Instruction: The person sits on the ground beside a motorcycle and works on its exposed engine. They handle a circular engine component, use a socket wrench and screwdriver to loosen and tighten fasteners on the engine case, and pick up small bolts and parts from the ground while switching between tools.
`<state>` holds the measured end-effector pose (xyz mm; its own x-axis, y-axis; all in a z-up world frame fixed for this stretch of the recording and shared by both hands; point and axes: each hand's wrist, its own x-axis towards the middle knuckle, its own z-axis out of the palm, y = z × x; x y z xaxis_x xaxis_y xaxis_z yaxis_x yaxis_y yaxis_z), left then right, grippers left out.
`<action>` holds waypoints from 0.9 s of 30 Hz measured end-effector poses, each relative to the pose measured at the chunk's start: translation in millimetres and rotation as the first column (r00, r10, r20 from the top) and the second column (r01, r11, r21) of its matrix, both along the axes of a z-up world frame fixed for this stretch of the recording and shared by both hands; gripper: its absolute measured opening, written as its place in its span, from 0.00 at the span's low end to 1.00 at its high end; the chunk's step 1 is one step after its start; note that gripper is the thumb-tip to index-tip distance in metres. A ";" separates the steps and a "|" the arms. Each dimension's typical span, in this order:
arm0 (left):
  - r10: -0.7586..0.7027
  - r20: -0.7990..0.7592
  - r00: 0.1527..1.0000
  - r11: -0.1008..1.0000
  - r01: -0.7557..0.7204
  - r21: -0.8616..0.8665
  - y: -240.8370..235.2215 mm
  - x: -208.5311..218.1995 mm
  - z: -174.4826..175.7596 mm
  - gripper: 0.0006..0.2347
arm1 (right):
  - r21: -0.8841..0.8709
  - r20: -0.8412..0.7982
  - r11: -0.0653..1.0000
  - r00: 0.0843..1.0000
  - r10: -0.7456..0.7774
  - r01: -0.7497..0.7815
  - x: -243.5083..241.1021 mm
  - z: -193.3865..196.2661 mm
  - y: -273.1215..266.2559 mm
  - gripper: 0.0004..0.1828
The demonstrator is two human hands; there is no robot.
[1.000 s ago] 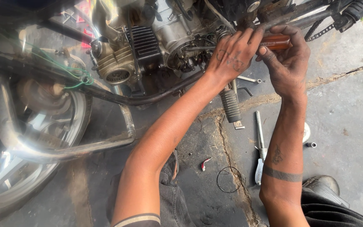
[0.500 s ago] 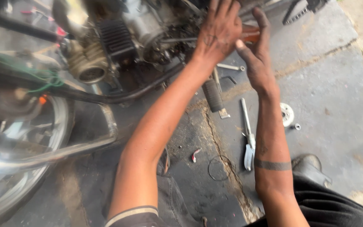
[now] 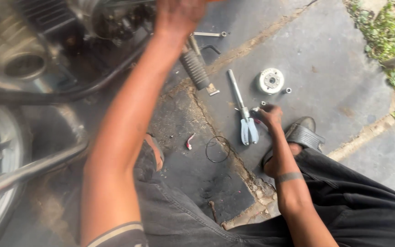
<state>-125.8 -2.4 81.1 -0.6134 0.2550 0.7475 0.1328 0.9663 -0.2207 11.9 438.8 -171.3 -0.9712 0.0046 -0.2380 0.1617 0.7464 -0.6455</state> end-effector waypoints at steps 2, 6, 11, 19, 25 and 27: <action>0.071 -0.181 0.981 0.987 -0.096 -0.132 12.0 -11.4 -14.7 0.04 | -0.071 0.212 0.981 0.964 -0.162 0.180 9.5 1.7 -12.0 0.16; 0.062 -0.354 0.933 0.983 -0.118 -0.138 26.8 -7.6 38.7 0.14 | -0.300 0.302 0.904 0.929 -0.214 0.305 15.1 16.7 -34.9 0.14; -0.007 0.068 0.998 0.983 -0.005 0.182 28.7 3.0 90.8 0.09 | -0.101 0.213 0.950 0.939 -0.269 0.295 16.7 26.7 -37.5 0.19; -0.041 0.022 0.999 0.966 0.034 0.257 25.3 7.7 97.7 0.09 | 0.207 0.203 0.953 0.943 -0.262 0.220 41.5 22.6 -16.7 0.33; -0.052 -0.013 0.999 0.954 0.053 0.294 22.6 4.9 96.6 0.06 | 0.415 0.322 0.909 0.932 -0.165 0.017 40.3 4.2 -13.1 0.28; -0.062 -0.007 0.998 0.948 0.061 0.311 21.3 5.3 98.5 0.05 | 0.481 0.330 0.875 0.936 -0.123 -0.055 40.9 11.5 -17.3 0.25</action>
<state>-120.5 18.9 179.6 -0.6057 0.0478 0.7943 0.1945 0.9768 0.0896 52.7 421.5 -159.9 -0.8265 0.2345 -0.5118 0.3349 0.9355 -0.1123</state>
